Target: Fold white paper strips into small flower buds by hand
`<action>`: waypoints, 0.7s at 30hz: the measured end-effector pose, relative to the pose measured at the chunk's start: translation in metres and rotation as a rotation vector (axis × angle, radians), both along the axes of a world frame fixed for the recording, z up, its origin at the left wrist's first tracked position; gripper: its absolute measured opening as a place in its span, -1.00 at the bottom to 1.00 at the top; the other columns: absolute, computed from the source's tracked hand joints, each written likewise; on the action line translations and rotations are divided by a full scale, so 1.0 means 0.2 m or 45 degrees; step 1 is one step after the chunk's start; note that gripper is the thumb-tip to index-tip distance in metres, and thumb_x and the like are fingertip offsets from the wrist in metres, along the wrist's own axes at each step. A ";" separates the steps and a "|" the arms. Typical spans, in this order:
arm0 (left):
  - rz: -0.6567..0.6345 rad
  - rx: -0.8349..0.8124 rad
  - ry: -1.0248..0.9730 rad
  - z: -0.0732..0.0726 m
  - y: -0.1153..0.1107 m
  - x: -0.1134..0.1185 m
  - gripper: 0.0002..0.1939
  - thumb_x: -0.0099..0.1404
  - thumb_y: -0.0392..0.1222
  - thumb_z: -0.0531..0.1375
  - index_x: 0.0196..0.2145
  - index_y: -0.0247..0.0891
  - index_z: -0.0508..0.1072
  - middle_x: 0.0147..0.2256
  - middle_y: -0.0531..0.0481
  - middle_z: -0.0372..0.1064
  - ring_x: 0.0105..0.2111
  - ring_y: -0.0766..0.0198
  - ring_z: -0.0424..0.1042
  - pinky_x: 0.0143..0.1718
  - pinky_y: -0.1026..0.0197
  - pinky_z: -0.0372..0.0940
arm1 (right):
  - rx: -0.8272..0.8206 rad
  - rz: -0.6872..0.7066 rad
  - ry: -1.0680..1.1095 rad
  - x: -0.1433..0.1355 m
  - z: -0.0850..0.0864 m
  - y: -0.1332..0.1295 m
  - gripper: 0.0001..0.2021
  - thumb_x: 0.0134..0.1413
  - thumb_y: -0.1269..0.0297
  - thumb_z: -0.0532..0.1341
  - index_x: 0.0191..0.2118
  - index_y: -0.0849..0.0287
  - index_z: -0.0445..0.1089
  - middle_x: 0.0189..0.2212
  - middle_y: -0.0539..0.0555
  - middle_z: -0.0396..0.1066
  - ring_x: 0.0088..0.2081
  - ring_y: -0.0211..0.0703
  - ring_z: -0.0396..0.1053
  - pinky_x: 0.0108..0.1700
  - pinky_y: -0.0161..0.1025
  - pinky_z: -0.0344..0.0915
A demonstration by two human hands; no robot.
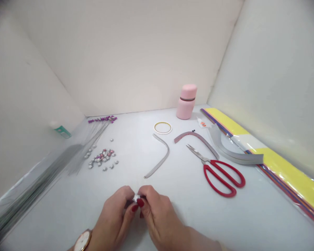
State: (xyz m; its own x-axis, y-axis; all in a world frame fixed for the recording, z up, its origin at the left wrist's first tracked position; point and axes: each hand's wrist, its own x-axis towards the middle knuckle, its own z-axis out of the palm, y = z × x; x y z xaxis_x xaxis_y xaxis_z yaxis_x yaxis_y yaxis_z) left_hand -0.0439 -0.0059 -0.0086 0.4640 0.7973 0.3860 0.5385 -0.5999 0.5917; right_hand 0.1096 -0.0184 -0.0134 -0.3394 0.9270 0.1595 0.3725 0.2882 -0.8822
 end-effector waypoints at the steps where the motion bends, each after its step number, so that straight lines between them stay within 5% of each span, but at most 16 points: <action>1: -0.003 0.019 0.016 0.00 0.00 0.00 -0.87 0.26 -0.31 -0.08 -0.45 -0.20 0.11 -0.57 0.07 0.17 -0.56 0.31 0.19 -0.55 0.30 0.08 | -0.006 0.018 0.003 0.00 0.00 0.00 -0.82 0.22 0.26 -0.20 -0.32 0.10 0.08 -0.57 -0.03 0.24 -0.54 -0.24 0.24 -0.48 -0.33 0.19; 12: 0.019 0.145 0.037 -0.03 0.00 0.02 -0.78 0.21 -0.44 -0.10 -0.51 -0.19 0.01 -0.58 0.09 0.09 -0.57 0.32 0.12 -0.57 0.32 0.00 | 0.114 0.023 0.065 -0.01 -0.02 -0.02 -0.80 0.22 0.29 -0.21 -0.30 0.11 0.10 -0.56 0.00 0.27 -0.54 -0.23 0.26 -0.47 -0.32 0.21; 21: -0.063 -0.405 -0.268 -0.01 -0.02 0.02 -0.77 0.31 -0.25 -0.16 -0.48 -0.22 0.15 -0.54 0.06 0.16 -0.52 0.33 0.19 -0.46 0.31 0.11 | -0.053 0.015 0.094 -0.01 0.00 -0.02 -0.78 0.23 0.26 -0.18 -0.37 0.11 0.12 -0.57 -0.03 0.25 -0.54 -0.26 0.24 -0.46 -0.35 0.20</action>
State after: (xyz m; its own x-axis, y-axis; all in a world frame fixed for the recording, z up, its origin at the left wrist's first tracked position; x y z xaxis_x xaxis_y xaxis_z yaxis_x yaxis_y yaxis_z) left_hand -0.0400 -0.0092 -0.0104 0.4421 0.8712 0.2136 0.3605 -0.3906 0.8470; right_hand 0.1081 -0.0222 -0.0133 -0.3387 0.9295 0.1460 0.3026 0.2545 -0.9185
